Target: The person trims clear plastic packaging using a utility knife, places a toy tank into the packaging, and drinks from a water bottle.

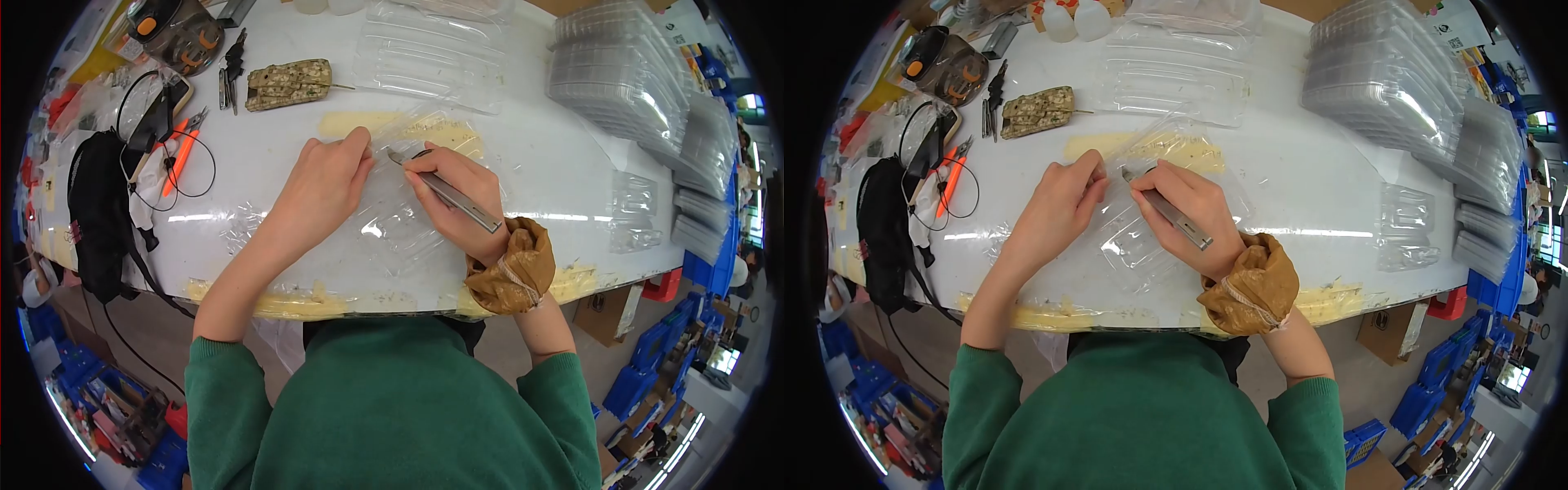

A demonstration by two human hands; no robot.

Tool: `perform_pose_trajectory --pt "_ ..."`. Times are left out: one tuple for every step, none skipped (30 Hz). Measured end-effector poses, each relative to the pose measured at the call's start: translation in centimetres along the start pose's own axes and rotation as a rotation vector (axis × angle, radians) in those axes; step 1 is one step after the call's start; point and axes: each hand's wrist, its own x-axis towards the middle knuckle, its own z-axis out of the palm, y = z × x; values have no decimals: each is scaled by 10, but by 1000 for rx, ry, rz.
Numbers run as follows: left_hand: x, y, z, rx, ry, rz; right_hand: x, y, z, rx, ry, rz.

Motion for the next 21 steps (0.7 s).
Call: perform_pose_trajectory --pt "1 1 0 -5 -3 -7 0 0 -1 -6 -5 -8" --pt "2 1 0 -8 -4 -15 0 0 -2 -10 -11 -17" --pt "1 1 -1 -11 -4 -28 0 0 -1 -11 -21 -26" --pt "0 1 -2 -14 -4 -43 1 0 -1 -11 -33 -36" --pt "-1 1 -3 -13 -3 -47 0 0 0 -7 -36 -36" --pt "-2 2 -3 -16 -4 -53 -1 -1 1 -8 -29 -6" --pt "-1 3 -3 -19 -6 -54 -2 -1 1 -11 -19 22" --pt "0 3 -3 -22 -8 -54 -2 -1 0 -16 -8 51" --pt "1 4 -3 -24 -10 -54 -2 -1 0 -19 3 78" --pt "1 3 -4 -23 -9 -54 -1 -1 1 -18 3 77" --pt "2 3 -5 -33 -14 -61 0 -1 1 -13 -1 53" --pt "3 3 -6 -44 -18 -67 2 -1 1 -8 -6 28" --pt "3 3 -6 -56 -24 -74 3 -1 1 -3 -11 7" --pt "2 3 -5 -70 -31 -82 2 -1 0 1 -16 -14" --pt "2 3 -5 -70 -30 -83 2 -1 0 1 -17 -13" --pt "2 3 -5 -64 -22 -74 2 -1 1 4 -10 -14" --pt "2 2 -5 -58 -15 -65 2 -1 1 7 -2 -15" --pt "1 2 -5 -52 -10 -54 2 -1 2 8 7 -15" --pt "2 2 -4 -47 -4 -41 2 -2 1 8 17 -15" --pt "2 2 -4 -47 -4 -39 2 -2 1 6 20 -15" --pt "2 2 -4 -51 -10 -42 1 -2 1 2 24 2"
